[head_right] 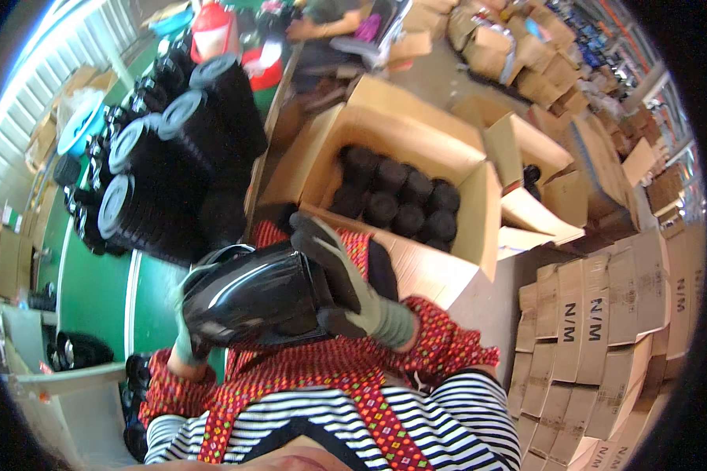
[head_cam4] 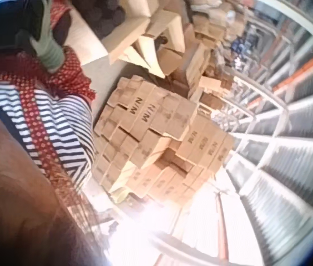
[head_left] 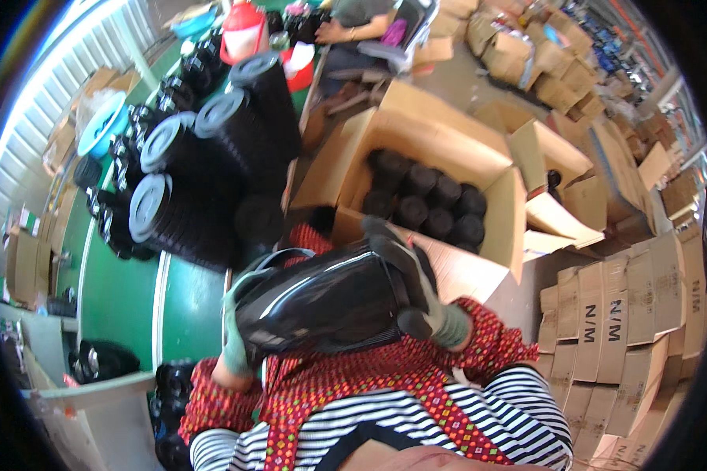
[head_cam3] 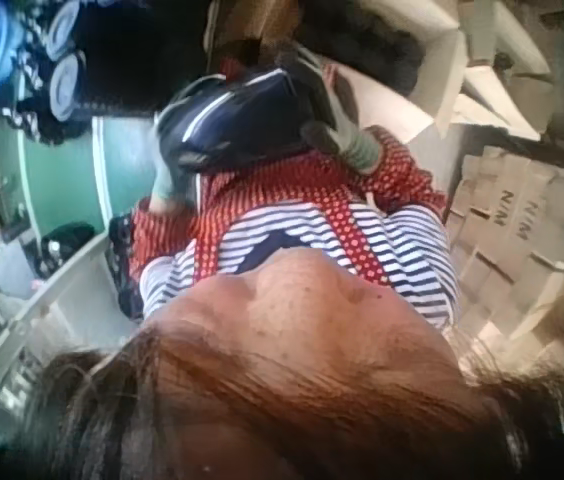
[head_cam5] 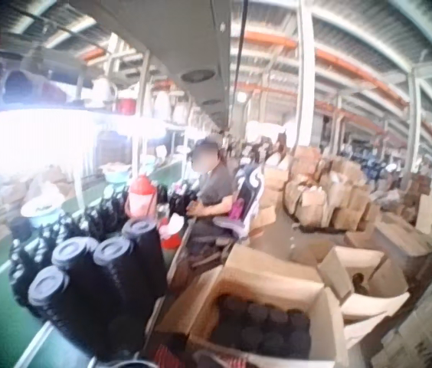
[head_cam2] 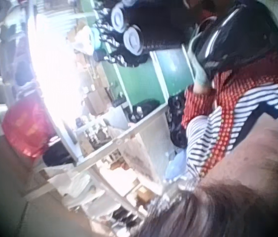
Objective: The person repeatedly picks up black plastic containers and circular black lids from a green workbench, inserts a metal rod into the container opening, and secures the lid. The person handles the containers one at a time and places the assembled units back on the table.
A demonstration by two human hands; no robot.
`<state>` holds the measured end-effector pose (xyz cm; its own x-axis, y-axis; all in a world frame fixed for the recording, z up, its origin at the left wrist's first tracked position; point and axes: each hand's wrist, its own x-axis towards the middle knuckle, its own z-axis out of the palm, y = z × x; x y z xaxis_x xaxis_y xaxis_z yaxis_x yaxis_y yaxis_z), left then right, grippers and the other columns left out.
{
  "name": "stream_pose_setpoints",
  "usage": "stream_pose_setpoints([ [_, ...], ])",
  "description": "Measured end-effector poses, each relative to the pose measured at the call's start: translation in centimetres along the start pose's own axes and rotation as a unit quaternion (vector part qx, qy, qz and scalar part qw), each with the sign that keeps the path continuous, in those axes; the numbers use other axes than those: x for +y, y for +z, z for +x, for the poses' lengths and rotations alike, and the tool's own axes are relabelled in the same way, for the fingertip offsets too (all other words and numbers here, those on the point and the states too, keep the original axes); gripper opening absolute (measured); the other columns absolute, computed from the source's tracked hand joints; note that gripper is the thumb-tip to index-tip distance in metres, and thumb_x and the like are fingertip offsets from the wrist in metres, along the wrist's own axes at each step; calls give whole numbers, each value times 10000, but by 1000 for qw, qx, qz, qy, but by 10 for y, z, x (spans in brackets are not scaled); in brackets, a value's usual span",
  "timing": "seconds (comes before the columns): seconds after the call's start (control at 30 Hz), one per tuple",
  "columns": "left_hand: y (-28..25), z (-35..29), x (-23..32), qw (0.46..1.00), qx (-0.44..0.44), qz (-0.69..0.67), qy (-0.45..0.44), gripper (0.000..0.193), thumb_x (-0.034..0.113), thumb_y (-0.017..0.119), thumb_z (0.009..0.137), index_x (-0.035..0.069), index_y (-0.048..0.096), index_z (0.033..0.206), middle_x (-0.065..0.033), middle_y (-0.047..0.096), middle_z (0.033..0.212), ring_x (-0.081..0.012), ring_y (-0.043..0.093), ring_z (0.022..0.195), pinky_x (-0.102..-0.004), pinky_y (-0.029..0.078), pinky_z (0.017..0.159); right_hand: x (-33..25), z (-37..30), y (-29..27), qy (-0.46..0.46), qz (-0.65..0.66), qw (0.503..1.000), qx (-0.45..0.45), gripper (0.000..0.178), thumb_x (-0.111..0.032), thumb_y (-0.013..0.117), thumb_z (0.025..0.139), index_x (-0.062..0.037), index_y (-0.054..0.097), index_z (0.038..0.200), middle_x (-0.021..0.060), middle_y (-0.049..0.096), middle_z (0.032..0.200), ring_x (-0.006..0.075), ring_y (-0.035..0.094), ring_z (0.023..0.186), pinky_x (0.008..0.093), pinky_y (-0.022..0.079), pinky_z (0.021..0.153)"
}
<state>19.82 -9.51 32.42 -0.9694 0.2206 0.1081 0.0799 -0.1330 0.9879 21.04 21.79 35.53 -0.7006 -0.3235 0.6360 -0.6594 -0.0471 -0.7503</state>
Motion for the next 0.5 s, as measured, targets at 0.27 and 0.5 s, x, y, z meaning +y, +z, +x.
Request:
stream_pose_setpoints([
  [0.27,21,17,61,900,-16,365,238,553,203,939,699,-46,727,1146,-255,707,1251,-380,733,1110,-427,609,943,-6,4,-4,450,221,841,202,496,-237,547,1107,-11,459,1540,131,668,1344,211,661,1131,342,512,1040],
  [0.5,16,15,54,936,-53,274,213,372,99,834,830,-69,728,1144,-233,710,1237,-340,743,1073,-392,604,934,-29,3,4,371,269,881,117,563,-339,539,1101,-13,445,1551,175,562,1512,247,597,1332,374,475,1130],
])
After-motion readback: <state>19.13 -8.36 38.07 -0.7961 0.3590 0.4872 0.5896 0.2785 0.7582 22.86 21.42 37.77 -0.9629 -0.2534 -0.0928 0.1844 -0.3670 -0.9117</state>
